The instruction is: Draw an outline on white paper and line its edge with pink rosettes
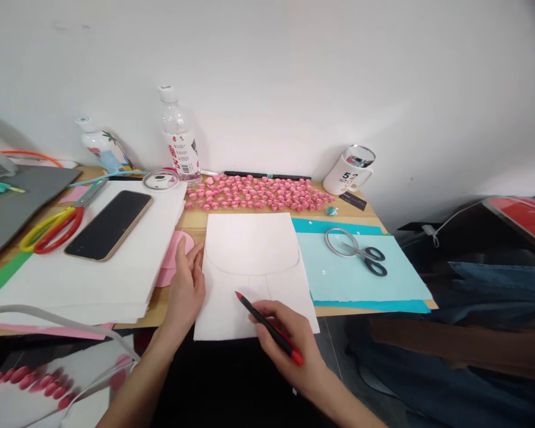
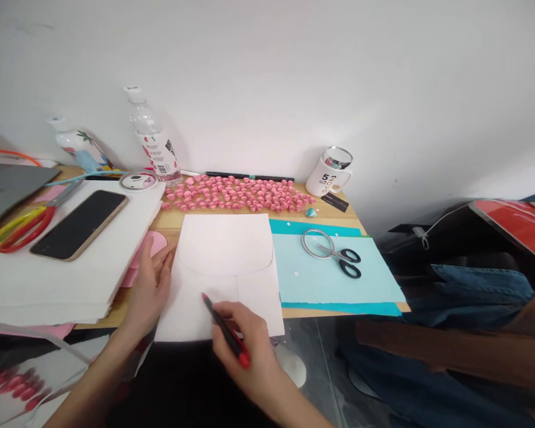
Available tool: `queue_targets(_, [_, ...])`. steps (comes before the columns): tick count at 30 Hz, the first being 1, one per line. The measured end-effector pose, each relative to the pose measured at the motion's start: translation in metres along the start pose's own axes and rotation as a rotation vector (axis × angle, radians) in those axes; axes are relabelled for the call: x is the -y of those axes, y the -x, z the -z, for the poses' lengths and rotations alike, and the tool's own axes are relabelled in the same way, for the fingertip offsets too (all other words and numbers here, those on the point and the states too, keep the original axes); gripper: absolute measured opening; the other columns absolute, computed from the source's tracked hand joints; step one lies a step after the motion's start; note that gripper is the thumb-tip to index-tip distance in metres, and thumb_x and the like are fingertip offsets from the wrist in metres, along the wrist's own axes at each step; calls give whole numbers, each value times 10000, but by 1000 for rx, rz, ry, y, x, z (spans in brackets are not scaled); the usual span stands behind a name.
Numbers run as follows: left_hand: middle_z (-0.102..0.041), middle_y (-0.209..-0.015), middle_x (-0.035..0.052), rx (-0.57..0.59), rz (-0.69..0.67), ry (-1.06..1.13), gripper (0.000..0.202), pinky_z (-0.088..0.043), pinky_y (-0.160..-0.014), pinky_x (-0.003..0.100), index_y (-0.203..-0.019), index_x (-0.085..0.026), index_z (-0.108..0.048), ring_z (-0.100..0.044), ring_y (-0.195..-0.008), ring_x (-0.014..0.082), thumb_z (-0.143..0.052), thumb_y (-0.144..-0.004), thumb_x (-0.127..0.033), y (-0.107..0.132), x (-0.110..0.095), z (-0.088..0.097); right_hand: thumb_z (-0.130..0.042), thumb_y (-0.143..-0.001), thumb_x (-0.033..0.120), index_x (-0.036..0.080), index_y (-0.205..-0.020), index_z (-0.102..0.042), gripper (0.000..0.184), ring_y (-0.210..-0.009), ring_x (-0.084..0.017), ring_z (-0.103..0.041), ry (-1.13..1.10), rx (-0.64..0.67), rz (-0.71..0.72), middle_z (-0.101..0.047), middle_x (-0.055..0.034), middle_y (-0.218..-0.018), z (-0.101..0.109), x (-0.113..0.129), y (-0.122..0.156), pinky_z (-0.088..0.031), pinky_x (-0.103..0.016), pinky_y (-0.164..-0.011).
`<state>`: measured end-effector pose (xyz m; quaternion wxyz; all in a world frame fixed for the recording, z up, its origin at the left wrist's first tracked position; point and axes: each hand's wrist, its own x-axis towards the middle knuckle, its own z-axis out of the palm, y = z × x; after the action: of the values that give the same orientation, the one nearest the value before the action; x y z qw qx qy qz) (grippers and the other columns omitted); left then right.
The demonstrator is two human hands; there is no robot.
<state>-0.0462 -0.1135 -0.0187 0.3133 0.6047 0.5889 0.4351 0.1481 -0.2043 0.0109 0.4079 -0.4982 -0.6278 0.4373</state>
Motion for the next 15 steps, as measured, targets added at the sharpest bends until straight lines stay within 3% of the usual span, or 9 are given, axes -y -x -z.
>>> queue_targets(4, [-432,-1402,149,69,28,194,769,-325,-1080,441,-1460,-242,-7,-427,-1303,194,-438,-833,-129,0,7,1,-532,-844,209,188,-1045,-608,217,-833,-157,-649,-13,-18,61,-676,-55,-955,-22,1,-41,-538,-269,-767])
queue_targets(7, [-405,-1416,152,97,21,204,776,-318,-1084,436,-1460,-242,19,-421,-1307,194,-432,-837,-135,0,10,2,-529,-836,206,184,-1025,-620,211,-858,-164,-651,-16,-63,67,-682,-61,-970,-37,-3,-67,-531,-285,-797])
queue_targets(15, [-389,-1427,157,112,21,156,783,-320,-1080,444,-1460,-235,49,-414,-1311,207,-422,-840,-145,0,11,3,-531,-829,177,184,-1059,-611,244,-875,-165,-637,10,-61,101,-663,-58,-977,-50,-5,-94,-513,-293,-819])
